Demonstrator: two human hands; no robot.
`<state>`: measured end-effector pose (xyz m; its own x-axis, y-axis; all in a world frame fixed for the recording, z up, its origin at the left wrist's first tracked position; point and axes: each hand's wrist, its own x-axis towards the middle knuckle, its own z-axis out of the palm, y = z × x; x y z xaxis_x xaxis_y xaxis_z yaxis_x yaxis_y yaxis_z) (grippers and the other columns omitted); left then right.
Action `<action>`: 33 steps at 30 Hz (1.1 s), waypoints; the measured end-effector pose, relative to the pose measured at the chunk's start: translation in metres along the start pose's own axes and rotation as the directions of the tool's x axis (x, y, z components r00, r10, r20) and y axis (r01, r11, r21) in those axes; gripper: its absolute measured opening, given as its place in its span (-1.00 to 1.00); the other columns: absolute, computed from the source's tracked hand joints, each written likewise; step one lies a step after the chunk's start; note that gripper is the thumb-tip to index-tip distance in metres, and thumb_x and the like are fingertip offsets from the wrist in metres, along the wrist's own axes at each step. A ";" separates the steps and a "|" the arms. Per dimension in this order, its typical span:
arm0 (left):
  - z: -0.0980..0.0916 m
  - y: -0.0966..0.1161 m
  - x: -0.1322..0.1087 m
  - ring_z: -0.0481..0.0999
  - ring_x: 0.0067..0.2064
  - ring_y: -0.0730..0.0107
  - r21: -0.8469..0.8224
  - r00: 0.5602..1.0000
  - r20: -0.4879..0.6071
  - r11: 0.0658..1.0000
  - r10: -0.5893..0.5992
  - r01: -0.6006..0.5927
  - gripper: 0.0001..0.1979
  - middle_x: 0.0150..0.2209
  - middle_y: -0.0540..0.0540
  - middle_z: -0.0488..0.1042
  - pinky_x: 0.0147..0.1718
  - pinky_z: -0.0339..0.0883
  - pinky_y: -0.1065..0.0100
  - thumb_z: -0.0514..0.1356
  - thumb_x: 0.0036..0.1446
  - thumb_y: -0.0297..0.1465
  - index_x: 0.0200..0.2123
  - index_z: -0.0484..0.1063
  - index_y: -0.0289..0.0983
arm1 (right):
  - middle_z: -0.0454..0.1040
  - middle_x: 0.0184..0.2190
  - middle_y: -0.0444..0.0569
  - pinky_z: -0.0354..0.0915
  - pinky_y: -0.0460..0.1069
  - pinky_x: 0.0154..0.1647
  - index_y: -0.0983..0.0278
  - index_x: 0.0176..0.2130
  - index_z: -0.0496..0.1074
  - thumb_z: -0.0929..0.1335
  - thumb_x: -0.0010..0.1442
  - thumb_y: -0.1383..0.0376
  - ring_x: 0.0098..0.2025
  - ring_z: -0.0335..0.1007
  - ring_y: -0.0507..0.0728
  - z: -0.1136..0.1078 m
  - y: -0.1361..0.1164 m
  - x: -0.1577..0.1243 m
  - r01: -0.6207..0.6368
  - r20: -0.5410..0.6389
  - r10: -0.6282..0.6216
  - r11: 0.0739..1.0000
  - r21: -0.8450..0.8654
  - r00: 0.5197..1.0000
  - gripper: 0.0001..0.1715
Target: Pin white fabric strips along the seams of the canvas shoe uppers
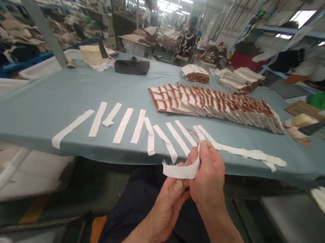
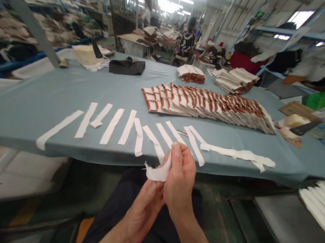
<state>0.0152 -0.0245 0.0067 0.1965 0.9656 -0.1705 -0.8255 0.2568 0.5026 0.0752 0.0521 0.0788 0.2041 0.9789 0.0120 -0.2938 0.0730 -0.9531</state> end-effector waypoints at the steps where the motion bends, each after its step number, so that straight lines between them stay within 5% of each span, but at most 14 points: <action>1: 0.007 0.000 0.003 0.39 0.35 -0.03 -0.042 0.995 -0.096 0.999 0.028 -0.032 -0.39 0.34 -0.22 0.43 0.20 0.31 0.11 0.38 0.21 -0.06 0.26 0.46 -0.14 | 0.13 -0.63 -0.35 0.02 -0.15 -0.63 0.20 -0.41 0.23 0.44 0.32 0.02 -0.63 -0.01 -0.06 -0.006 0.001 -0.003 -0.003 -0.053 0.004 1.000 0.028 0.999 -0.54; 8: 0.023 0.005 -0.005 0.60 0.11 0.02 0.080 0.877 -0.468 0.993 0.110 -0.083 -0.42 0.03 -0.25 0.67 0.07 0.42 0.17 0.50 0.00 0.02 -0.07 0.61 -0.27 | 0.13 -0.65 -0.36 0.02 -0.18 -0.64 0.21 -0.46 0.17 0.50 0.24 0.02 -0.64 -0.06 -0.08 -0.050 0.024 -0.020 -0.055 -0.236 0.084 0.990 0.127 0.968 -0.45; 12: 0.014 0.000 -0.003 0.67 -0.07 0.08 0.167 0.822 -0.540 0.980 0.180 -0.105 -0.44 -0.17 -0.22 0.72 -0.01 0.48 0.17 0.45 0.04 0.05 -0.13 0.59 -0.30 | 0.12 -0.64 -0.35 0.07 -0.18 -0.62 0.21 -0.48 0.16 0.52 0.20 -0.03 -0.62 -0.06 -0.07 -0.059 0.052 -0.036 -0.170 -0.252 0.213 0.969 0.182 0.944 -0.40; 16: 0.007 0.012 -0.008 0.64 -0.22 0.20 0.403 0.908 -0.343 0.911 0.241 -0.089 -0.49 -0.27 -0.18 0.70 -0.09 0.48 0.23 0.30 0.25 0.04 -0.10 0.58 -0.33 | 0.14 -0.61 -0.31 0.16 -0.13 -0.58 0.20 -0.48 0.22 0.54 0.12 -0.09 -0.59 0.05 -0.03 -0.070 0.087 -0.058 -0.389 -0.174 0.410 0.910 0.146 0.895 -0.40; 19: 0.004 0.028 -0.016 0.56 -0.35 0.29 0.578 0.978 -0.172 0.816 0.120 0.001 -0.47 -0.36 -0.16 0.65 -0.28 0.43 0.32 0.17 0.37 0.02 -0.03 0.58 -0.35 | 0.22 -0.59 -0.26 0.20 -0.08 -0.55 0.22 -0.40 0.36 0.53 0.09 -0.15 -0.58 0.14 0.01 -0.088 0.111 -0.070 -0.534 -0.009 0.534 0.846 0.000 0.846 -0.44; 22: 0.001 0.043 -0.022 0.49 -0.39 0.36 0.731 0.998 -0.068 0.681 -0.004 0.053 -0.47 -0.39 -0.11 0.61 -0.35 0.35 0.38 0.08 0.44 -0.01 0.01 0.59 -0.34 | 0.32 -0.57 -0.21 0.20 -0.07 -0.55 0.25 -0.28 0.47 0.48 0.14 -0.22 -0.58 0.20 0.03 -0.109 0.117 -0.073 -0.516 -0.038 0.517 0.842 -0.157 0.855 -0.40; 25: -0.001 0.052 -0.023 0.49 -0.36 0.37 0.820 0.991 0.013 0.569 -0.133 0.066 -0.46 -0.38 -0.11 0.61 -0.28 0.36 0.38 0.01 0.48 -0.04 -0.03 0.62 -0.32 | 0.44 -0.50 -0.12 0.32 -0.04 -0.46 0.28 -0.19 0.52 0.43 0.21 -0.25 -0.48 0.36 0.09 -0.124 0.099 -0.066 -0.415 -0.075 0.412 0.864 -0.285 0.908 -0.36; 29: 0.001 0.059 -0.018 0.52 -0.33 0.34 0.853 0.964 0.079 0.518 -0.254 0.067 -0.45 -0.37 -0.09 0.60 -0.21 0.38 0.37 -0.03 0.49 -0.05 -0.08 0.64 -0.30 | 0.57 -0.34 0.01 0.44 0.02 -0.25 0.27 -0.18 0.55 0.37 0.30 -0.19 -0.29 0.52 0.18 -0.117 0.054 -0.062 -0.279 0.146 0.340 0.904 -0.324 0.929 -0.42; 33: 0.008 0.064 -0.014 0.54 -0.25 0.28 0.884 0.954 0.137 0.468 -0.268 0.005 -0.45 -0.31 -0.10 0.59 -0.12 0.38 0.35 -0.03 0.49 -0.07 -0.25 0.63 -0.29 | 0.48 -0.47 -0.12 0.24 -0.07 -0.52 0.22 -0.16 0.54 0.42 0.29 0.01 -0.54 0.27 0.04 -0.093 0.030 -0.065 -0.210 0.321 0.336 0.905 -0.369 0.885 -0.66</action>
<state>-0.0360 -0.0213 0.0481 0.4808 0.8578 -0.1816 0.0818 0.1623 0.9833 0.1401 -0.0269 0.0216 -0.2182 0.9524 -0.2128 0.0356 -0.2102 -0.9770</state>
